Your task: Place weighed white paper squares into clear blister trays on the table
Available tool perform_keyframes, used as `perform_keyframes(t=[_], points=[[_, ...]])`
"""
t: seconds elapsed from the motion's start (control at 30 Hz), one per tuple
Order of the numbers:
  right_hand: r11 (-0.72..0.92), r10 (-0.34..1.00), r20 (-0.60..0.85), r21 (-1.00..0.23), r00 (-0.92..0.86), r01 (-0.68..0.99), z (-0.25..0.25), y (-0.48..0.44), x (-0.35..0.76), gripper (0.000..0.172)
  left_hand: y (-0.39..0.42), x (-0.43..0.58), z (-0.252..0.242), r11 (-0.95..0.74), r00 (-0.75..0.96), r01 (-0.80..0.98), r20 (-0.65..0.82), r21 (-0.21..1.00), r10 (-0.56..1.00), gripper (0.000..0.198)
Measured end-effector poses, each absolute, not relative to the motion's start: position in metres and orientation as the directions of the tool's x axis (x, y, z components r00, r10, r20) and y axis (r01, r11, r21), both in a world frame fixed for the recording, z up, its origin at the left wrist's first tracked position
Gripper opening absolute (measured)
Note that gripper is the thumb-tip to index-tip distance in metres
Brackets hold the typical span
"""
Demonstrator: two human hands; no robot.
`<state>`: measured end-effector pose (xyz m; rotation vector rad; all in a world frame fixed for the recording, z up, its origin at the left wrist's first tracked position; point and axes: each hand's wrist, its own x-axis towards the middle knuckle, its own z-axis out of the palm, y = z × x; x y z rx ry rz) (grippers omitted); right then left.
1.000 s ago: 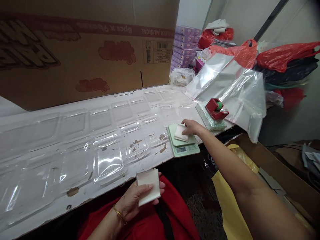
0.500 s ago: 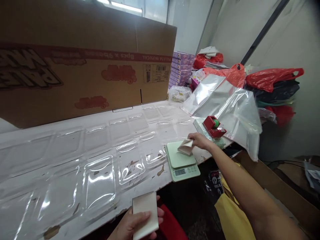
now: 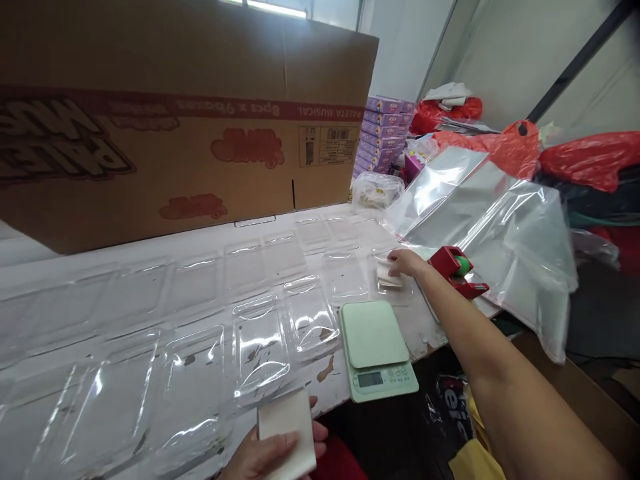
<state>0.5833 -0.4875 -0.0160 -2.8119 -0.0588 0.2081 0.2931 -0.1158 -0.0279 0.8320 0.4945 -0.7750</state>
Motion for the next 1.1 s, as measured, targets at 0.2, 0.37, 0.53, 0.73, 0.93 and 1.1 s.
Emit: perform_keyframes(t=[0.2,0.37,0.53,0.73,0.93,1.1], points=[[-0.728,0.294,0.246,-0.569,0.924,0.383,-0.001,-0.422,0.469,0.030,-0.138,0.309,-0.020,0.357,0.725,0.672,-0.477,0.649,-0.497,0.041],[-0.478,0.501,0.428,-0.587,0.752,0.653,0.018,-0.337,0.346,0.035,-0.150,0.310,-0.011,0.285,0.773,0.542,-0.336,0.790,-0.539,0.037],[-0.533,0.494,0.581,-0.385,0.646,0.754,0.005,-0.310,0.307,0.044,-0.154,0.302,-0.009,0.327,0.825,0.427,-0.215,0.843,-0.523,0.030],[-0.502,0.480,0.666,-0.325,0.570,0.802,-0.007,-0.310,0.297,0.045,-0.148,0.292,-0.005,0.343,0.870,0.341,-0.155,0.875,-0.469,0.041],[-0.498,0.458,0.632,-0.401,0.625,0.769,0.002,-0.300,0.278,0.029,-0.146,0.279,0.010,0.279,0.887,0.312,-0.174,0.908,-0.427,0.031],[-0.525,0.446,0.487,-0.538,0.751,0.660,0.008,-0.327,0.286,0.020,-0.146,0.271,-0.004,0.229,0.754,0.558,-0.373,0.797,-0.540,0.038]])
